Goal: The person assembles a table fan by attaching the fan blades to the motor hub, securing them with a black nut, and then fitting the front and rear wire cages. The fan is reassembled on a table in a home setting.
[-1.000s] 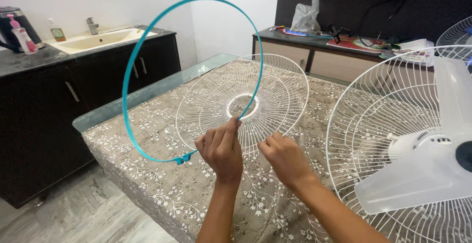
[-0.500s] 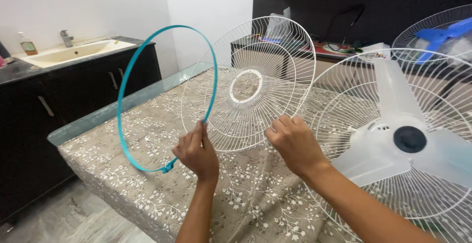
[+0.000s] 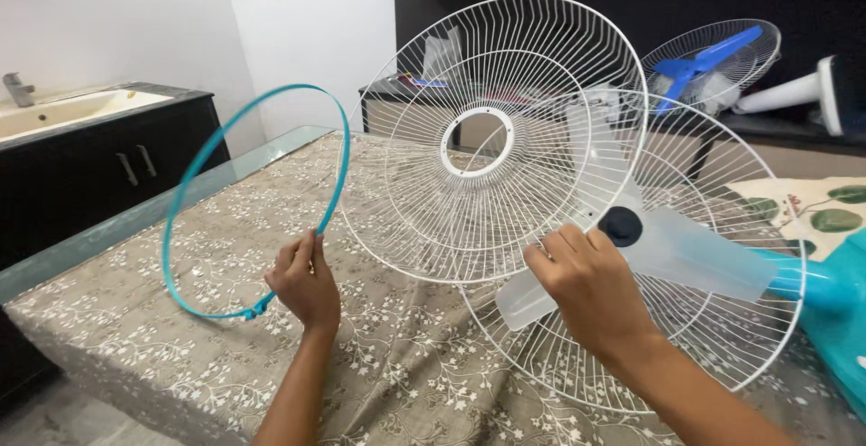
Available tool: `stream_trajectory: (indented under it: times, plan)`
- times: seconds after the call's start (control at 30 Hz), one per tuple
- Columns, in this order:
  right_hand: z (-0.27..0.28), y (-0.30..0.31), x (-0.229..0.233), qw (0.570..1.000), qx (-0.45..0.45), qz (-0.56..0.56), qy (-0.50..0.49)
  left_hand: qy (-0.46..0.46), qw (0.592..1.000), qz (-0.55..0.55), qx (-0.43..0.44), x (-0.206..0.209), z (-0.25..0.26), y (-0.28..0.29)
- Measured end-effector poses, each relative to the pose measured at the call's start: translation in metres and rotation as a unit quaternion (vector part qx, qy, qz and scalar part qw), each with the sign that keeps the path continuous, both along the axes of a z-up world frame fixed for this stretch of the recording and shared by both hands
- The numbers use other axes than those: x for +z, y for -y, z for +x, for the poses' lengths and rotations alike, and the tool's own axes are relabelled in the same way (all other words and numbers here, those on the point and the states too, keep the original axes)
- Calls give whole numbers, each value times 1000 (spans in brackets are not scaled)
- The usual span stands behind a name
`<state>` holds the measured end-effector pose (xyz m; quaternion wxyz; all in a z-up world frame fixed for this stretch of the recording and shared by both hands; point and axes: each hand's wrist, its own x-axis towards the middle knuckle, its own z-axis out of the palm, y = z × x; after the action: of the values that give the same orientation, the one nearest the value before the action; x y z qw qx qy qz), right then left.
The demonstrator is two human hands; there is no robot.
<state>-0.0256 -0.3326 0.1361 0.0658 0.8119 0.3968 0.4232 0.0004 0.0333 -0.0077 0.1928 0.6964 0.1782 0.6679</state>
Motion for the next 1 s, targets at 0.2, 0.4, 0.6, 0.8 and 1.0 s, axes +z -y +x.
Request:
stream_trajectory:
  times: [0.2,0.4,0.6,0.8,1.0]
  plan:
    - [-15,64,-41,998,-10,69,-9,-55,996,-42,-55,-14,9,-8]
    - [-26,109,-74,993,3,110,37,-171,977,17,-126,-27,22,-9]
    - [-28,123,-99,989,16,131,63,-286,944,96,-132,-23,21,-1]
    - [-30,127,-124,985,19,165,42,-181,941,17,-284,2,14,38]
    - [-29,134,-129,985,46,162,40,-32,637,-371,-675,33,44,99]
